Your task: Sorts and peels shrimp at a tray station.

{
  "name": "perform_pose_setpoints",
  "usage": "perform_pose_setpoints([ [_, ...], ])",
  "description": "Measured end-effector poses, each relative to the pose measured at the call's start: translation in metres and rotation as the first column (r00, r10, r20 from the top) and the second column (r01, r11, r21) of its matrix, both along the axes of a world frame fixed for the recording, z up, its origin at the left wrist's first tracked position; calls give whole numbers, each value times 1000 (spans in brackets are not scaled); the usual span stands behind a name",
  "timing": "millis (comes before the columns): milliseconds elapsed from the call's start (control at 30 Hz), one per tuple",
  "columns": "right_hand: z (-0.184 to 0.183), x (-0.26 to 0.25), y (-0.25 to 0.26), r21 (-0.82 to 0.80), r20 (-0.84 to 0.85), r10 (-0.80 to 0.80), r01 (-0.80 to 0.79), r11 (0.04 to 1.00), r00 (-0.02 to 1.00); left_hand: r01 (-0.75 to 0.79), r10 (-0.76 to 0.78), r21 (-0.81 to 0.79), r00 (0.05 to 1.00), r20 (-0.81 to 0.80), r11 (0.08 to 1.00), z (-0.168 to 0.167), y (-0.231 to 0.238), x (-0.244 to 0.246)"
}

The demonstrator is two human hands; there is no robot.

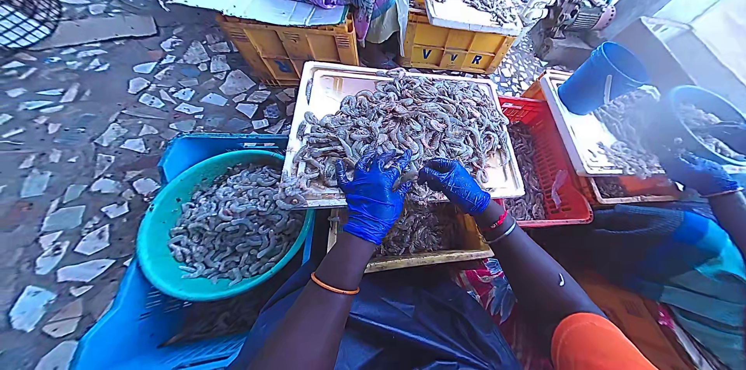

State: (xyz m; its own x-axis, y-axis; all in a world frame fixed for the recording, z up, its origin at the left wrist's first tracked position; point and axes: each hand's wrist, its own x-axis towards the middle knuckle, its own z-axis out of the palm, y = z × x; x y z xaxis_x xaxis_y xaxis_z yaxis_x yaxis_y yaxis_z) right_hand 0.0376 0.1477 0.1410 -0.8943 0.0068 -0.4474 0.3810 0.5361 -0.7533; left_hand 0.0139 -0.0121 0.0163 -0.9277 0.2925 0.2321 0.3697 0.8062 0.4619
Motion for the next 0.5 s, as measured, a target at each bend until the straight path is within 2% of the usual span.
perform_pose_setpoints([
  [33, -66, -5, 25, -216, -262, 13, -72, 974, 965, 14, -13, 37, 1000, -21, 999, -1, 3, 0],
  [67, -98, -10, 34, -331, -314, -16, -94, 939, 949, 24, -21, 64, 998, -53, 998, -4, 6, 1],
  [100, -107, -11, 36, -367, -300, -43, -73, 927, 953, 16, -10, 59, 994, -106, 998, -8, 8, 1],
  [200, -101, -13, 33, -294, -249, -91, 15, 956, 964, 28, -25, 11, 981, -191, 1000, -11, 10, -1],
  [333, -101, -14, 35, -216, -237, -37, -16, 976, 971, 43, -52, -50, 979, -196, 998, -11, 16, 3],
  [433, -99, -12, 36, -125, -282, -8, -28, 992, 959, -9, 23, 99, 990, -141, 995, -11, 19, 5],
  [500, -97, -10, 36, -53, -342, 36, -58, 997, 939, -74, 61, 285, 997, 57, 956, -1, 18, 5],
])
